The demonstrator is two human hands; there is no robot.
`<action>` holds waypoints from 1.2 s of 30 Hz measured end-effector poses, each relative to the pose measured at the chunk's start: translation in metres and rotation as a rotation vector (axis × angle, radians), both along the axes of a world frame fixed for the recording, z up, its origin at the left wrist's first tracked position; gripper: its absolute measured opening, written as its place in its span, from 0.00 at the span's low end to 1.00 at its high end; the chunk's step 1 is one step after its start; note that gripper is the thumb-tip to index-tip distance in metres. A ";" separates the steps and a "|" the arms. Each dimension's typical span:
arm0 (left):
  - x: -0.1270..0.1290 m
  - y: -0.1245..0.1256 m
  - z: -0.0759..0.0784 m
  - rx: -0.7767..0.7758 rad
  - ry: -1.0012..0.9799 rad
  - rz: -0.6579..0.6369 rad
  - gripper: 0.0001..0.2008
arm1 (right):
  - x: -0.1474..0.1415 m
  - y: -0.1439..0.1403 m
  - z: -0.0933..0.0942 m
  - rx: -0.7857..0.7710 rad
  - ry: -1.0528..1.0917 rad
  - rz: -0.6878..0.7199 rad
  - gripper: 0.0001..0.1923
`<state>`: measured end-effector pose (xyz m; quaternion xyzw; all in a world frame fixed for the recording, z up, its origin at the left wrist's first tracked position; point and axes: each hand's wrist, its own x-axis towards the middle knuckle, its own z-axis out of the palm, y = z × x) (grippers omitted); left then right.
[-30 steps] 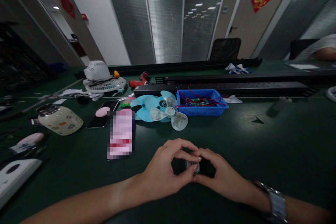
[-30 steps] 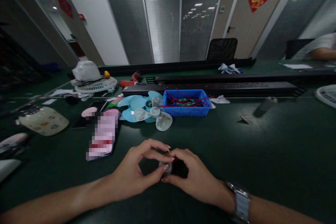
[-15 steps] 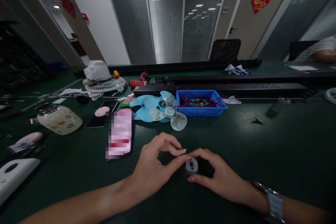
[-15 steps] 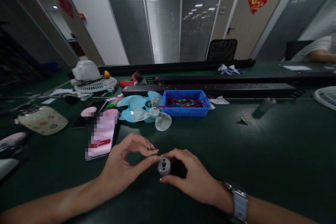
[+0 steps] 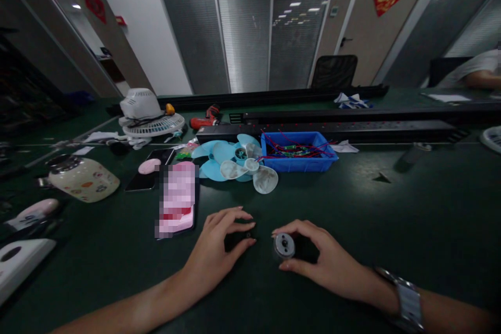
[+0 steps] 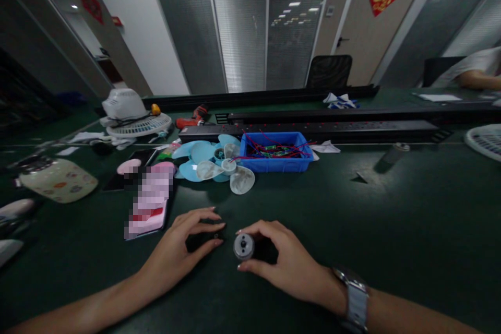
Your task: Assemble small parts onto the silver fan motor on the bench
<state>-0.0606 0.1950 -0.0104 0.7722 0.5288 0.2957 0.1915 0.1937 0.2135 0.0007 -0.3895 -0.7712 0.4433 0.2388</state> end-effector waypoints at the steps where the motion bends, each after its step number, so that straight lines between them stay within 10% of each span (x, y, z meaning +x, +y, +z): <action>1: 0.001 0.001 0.001 0.009 -0.007 0.013 0.12 | 0.000 0.000 0.000 -0.002 0.001 0.000 0.21; 12: 0.056 -0.001 0.043 0.004 -0.395 -0.118 0.10 | 0.001 0.000 -0.007 0.046 0.016 0.001 0.17; 36: 0.051 0.008 0.043 -0.139 -0.432 -0.245 0.09 | 0.000 0.000 -0.005 0.087 0.034 0.014 0.17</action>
